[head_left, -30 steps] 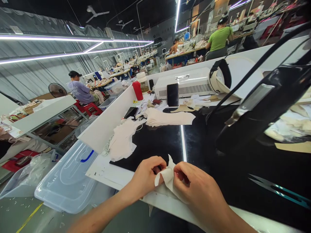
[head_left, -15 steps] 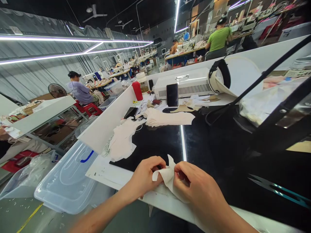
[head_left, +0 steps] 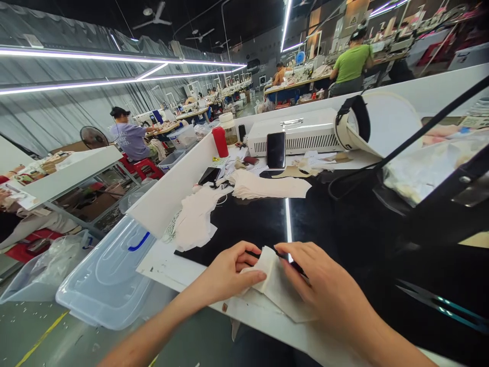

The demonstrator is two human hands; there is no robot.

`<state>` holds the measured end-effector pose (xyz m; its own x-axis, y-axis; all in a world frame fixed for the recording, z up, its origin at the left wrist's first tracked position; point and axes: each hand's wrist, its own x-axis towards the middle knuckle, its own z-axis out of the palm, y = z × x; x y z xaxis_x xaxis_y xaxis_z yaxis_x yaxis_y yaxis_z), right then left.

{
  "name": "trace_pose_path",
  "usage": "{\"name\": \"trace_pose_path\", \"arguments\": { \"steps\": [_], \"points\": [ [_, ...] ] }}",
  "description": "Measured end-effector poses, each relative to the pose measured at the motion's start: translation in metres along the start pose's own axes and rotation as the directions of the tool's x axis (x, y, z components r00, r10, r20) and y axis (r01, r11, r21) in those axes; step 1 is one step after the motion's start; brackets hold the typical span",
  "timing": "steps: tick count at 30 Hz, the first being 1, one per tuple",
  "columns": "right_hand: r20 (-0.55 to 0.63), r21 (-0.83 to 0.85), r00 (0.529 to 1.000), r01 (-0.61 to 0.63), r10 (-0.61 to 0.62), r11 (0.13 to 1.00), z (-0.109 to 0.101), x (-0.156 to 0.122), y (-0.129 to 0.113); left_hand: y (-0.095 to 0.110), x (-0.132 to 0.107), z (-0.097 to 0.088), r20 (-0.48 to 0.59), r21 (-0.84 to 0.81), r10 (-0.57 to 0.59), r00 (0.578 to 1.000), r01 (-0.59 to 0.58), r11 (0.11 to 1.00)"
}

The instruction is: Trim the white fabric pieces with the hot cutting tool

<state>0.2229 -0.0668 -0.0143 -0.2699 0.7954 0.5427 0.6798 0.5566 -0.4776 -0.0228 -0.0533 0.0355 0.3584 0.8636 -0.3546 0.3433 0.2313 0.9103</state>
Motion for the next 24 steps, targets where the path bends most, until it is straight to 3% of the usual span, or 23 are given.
{"name": "trace_pose_path", "arguments": {
  "steps": [4, 7, 9, 15, 21, 24],
  "points": [
    [0.200, 0.153, 0.971, 0.100, -0.129, 0.983, 0.004, 0.023, 0.014, -0.003, 0.004, 0.000, 0.007, 0.047, 0.078, 0.997, -0.078, 0.996],
    [0.378, 0.262, 0.919, 0.008, -0.110, 0.965, 0.003, 0.037, 0.017, -0.002, 0.004, -0.001, 0.022, 0.087, 0.103, 0.994, -0.104, 0.991],
    [0.431, 0.290, 0.899, -0.052, -0.082, 0.956, 0.001, 0.042, 0.019, 0.001, 0.003, -0.003, 0.034, 0.122, 0.111, 0.993, -0.115, 0.986],
    [0.361, 0.253, 0.932, -0.130, 0.031, 0.959, -0.006, 0.036, 0.027, 0.010, 0.005, -0.014, 0.067, 0.150, 0.098, 0.993, -0.108, 0.983],
    [0.373, 0.183, 0.891, -0.345, 0.260, 0.920, -0.023, 0.020, 0.025, 0.018, 0.021, -0.020, 0.111, 0.067, 0.046, 0.993, -0.054, 0.996],
    [0.366, 0.138, 0.874, -0.392, 0.320, 0.910, -0.030, 0.018, 0.024, 0.019, 0.037, -0.019, 0.107, 0.082, 0.045, 0.993, -0.054, 0.995]
  ]
}}
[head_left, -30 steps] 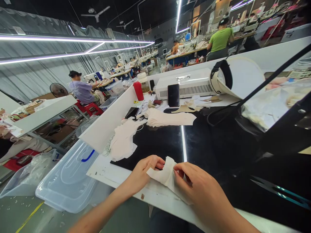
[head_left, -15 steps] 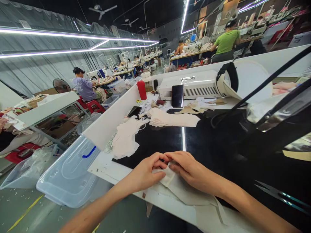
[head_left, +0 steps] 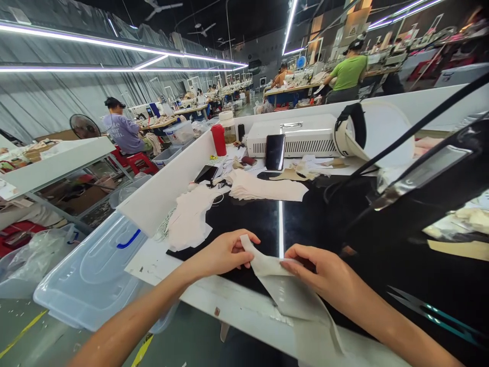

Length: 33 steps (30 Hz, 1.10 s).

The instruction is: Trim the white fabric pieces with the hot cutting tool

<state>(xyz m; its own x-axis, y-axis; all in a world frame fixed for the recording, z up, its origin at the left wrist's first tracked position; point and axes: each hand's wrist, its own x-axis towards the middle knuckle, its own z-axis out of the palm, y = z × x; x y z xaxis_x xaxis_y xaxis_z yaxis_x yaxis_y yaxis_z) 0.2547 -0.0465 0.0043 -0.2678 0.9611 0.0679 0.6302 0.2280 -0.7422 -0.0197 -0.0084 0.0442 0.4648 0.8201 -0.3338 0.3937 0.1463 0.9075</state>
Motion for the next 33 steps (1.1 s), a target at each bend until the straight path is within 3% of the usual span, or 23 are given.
{"name": "trace_pose_path", "arguments": {
  "steps": [2, 4, 5, 7, 8, 10, 12, 13, 17, 21, 27, 33],
  "points": [
    [-0.040, -0.065, 0.999, -0.019, 0.017, 0.998, -0.003, -0.001, 0.003, -0.001, 0.011, 0.001, -0.032, 0.062, 0.018, 0.999, -0.016, 0.998],
    [-0.089, -0.155, 0.996, -0.035, 0.021, 0.987, -0.004, -0.001, 0.008, -0.004, 0.019, 0.004, -0.145, 0.218, 0.111, 0.983, -0.078, 0.973],
    [-0.108, -0.201, 0.994, -0.038, 0.016, 0.979, -0.005, -0.001, 0.012, -0.006, 0.020, 0.008, -0.219, 0.334, 0.204, 0.954, -0.123, 0.934],
    [-0.130, -0.278, 0.991, -0.031, -0.006, 0.960, -0.005, -0.003, 0.018, -0.009, 0.019, 0.018, -0.286, 0.588, 0.457, 0.842, -0.222, 0.778],
    [-0.135, -0.307, 0.991, -0.023, -0.020, 0.951, -0.004, -0.005, 0.020, -0.011, 0.017, 0.025, -0.246, 0.693, 0.578, 0.778, -0.276, 0.666],
    [-0.151, -0.358, 0.987, -0.003, -0.055, 0.934, -0.002, -0.008, 0.024, -0.014, 0.013, 0.039, -0.049, 0.804, 0.741, 0.670, -0.413, 0.427],
    [-0.180, -0.413, 0.977, 0.033, -0.117, 0.910, 0.001, -0.011, 0.027, -0.018, 0.011, 0.052, 0.127, 0.814, 0.801, 0.585, -0.523, 0.253],
    [-0.200, -0.449, 0.966, 0.057, -0.162, 0.892, 0.002, -0.011, 0.027, -0.019, 0.011, 0.057, 0.177, 0.808, 0.806, 0.565, -0.551, 0.208],
    [-0.288, -0.665, 0.866, 0.125, -0.408, 0.736, -0.001, -0.011, 0.027, -0.025, 0.019, 0.064, 0.210, 0.822, 0.791, 0.574, -0.542, 0.175],
    [-0.279, -0.839, 0.762, 0.103, -0.585, 0.534, -0.010, -0.014, 0.015, -0.026, 0.021, 0.063, 0.238, 0.842, 0.781, 0.577, -0.523, 0.130],
    [-0.220, -0.756, 0.760, 0.263, -0.612, 0.599, -0.010, -0.023, 0.004, -0.024, 0.021, 0.067, 0.270, 0.879, 0.800, 0.536, -0.476, 0.022],
    [-0.236, -0.780, 0.752, 0.231, -0.616, 0.581, -0.011, -0.027, 0.013, -0.022, 0.020, 0.067, 0.250, 0.886, 0.774, 0.581, -0.460, 0.059]
  ]
}}
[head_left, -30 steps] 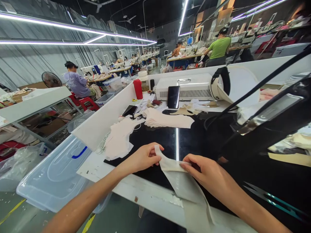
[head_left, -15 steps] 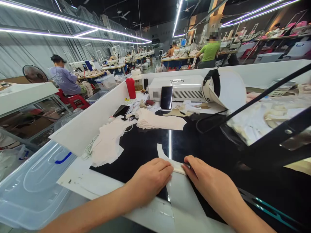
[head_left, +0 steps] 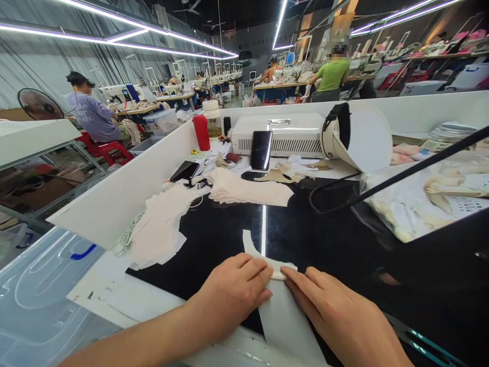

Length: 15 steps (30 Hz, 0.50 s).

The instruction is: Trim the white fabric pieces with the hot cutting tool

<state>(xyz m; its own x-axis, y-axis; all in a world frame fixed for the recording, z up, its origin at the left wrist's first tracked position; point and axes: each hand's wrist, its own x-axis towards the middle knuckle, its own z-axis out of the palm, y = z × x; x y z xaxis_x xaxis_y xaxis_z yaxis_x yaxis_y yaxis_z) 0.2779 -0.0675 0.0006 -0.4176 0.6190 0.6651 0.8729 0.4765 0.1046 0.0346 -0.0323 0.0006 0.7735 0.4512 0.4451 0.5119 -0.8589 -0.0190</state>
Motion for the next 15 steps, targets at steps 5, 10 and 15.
{"name": "trace_pose_path", "arguments": {
  "steps": [5, 10, 15],
  "points": [
    [-0.025, -0.007, 1.000, -0.016, 0.016, 1.000, -0.0001, 0.0034, -0.0024, 0.0013, 0.0011, -0.0022, -0.038, -0.004, -0.044, 0.998, 0.044, 0.999],
    [0.005, 0.025, 1.000, 0.027, -0.027, 0.999, 0.0022, 0.0017, -0.0013, 0.0040, -0.0005, -0.0021, -0.052, -0.015, -0.072, 0.996, 0.072, 0.997],
    [0.028, -0.063, 0.998, 0.057, -0.056, 0.996, 0.0047, -0.0037, -0.0013, 0.0056, -0.0021, 0.0009, -0.052, -0.009, -0.090, 0.995, 0.089, 0.996]
  ]
}}
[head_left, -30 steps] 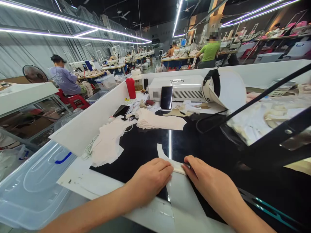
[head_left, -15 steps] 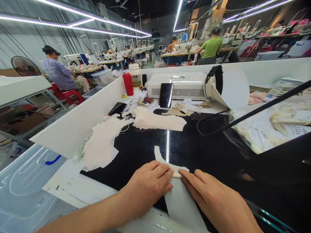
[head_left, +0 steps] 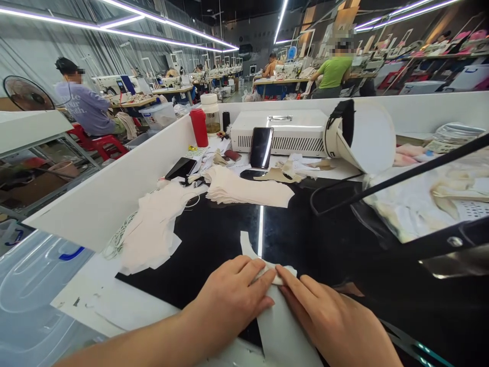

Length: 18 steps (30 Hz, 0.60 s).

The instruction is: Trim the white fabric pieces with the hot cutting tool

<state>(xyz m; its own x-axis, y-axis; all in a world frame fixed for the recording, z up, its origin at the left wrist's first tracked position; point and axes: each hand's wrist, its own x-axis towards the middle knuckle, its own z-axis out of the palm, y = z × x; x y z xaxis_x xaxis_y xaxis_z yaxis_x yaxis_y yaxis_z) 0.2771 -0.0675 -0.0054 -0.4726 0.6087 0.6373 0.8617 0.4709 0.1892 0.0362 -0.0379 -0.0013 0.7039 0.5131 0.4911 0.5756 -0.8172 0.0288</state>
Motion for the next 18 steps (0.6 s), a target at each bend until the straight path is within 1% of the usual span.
{"name": "trace_pose_path", "arguments": {
  "steps": [6, 12, 15, 18],
  "points": [
    [-0.002, -0.002, 1.000, 0.001, -0.001, 1.000, -0.005, -0.002, 0.002, 0.000, 0.002, -0.001, 0.038, -0.002, -0.018, 0.999, 0.018, 1.000],
    [0.101, -0.032, 0.995, 0.018, -0.015, 0.999, -0.012, -0.019, 0.008, 0.001, 0.004, -0.003, -0.015, 0.021, -0.018, 1.000, 0.019, 1.000],
    [0.093, -0.055, 0.996, 0.011, -0.006, 0.998, -0.011, -0.023, 0.007, 0.001, 0.007, -0.004, -0.046, 0.060, 0.002, 0.999, 0.001, 0.998],
    [0.084, -0.031, 0.996, 0.013, -0.010, 0.999, -0.009, -0.021, 0.005, 0.002, 0.011, -0.004, -0.058, 0.093, 0.052, 0.997, -0.047, 0.995]
  ]
}}
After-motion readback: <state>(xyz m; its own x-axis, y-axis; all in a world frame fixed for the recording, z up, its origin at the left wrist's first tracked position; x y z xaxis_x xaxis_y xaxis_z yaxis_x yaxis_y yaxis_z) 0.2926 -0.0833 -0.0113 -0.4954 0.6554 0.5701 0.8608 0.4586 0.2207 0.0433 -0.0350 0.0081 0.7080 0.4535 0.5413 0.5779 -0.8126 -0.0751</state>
